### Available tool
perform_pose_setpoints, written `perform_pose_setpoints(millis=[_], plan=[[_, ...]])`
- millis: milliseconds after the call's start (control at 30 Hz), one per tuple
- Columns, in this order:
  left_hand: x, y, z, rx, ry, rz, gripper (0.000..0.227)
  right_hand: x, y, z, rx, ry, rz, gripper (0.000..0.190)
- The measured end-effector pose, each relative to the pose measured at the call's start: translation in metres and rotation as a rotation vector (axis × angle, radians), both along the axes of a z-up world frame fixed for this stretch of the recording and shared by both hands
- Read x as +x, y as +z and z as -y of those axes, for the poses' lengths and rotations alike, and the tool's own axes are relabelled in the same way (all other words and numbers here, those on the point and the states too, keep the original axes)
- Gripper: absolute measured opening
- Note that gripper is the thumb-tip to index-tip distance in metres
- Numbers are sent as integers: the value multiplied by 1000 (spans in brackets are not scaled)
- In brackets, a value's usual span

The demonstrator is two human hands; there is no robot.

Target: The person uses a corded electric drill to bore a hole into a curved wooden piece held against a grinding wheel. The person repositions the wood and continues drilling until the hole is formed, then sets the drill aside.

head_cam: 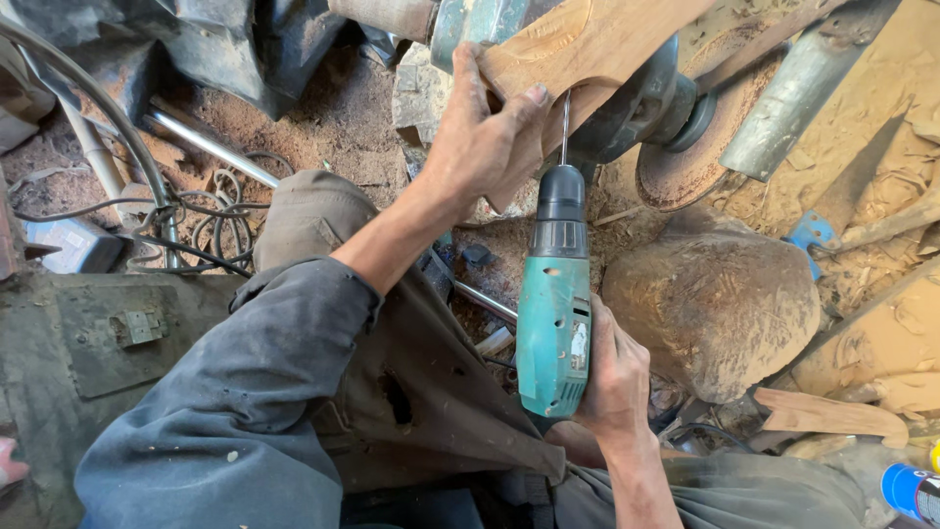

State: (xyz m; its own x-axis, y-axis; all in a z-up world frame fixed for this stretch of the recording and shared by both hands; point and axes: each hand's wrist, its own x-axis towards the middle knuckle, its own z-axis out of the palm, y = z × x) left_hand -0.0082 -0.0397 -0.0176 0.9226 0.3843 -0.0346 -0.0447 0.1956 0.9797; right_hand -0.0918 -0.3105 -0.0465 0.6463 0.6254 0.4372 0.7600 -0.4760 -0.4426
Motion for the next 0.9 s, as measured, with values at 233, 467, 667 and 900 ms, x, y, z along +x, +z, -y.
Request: perform_pose_setpoints(millis=[233, 467, 667, 900], plan=[[2, 9, -34, 141, -115, -35, 65, -10, 0, 12, 291, -72, -283, 42], [5, 9, -48, 212, -185, -7, 80, 17, -7, 33, 1184, 163, -1340, 64], [6, -4, -54, 348, -148, -57, 77, 48, -13, 42, 1267, 317, -1594, 58], [10, -16, -58, 596, -66, -23, 69, 72, -22, 51, 1275, 360, -1776, 49]])
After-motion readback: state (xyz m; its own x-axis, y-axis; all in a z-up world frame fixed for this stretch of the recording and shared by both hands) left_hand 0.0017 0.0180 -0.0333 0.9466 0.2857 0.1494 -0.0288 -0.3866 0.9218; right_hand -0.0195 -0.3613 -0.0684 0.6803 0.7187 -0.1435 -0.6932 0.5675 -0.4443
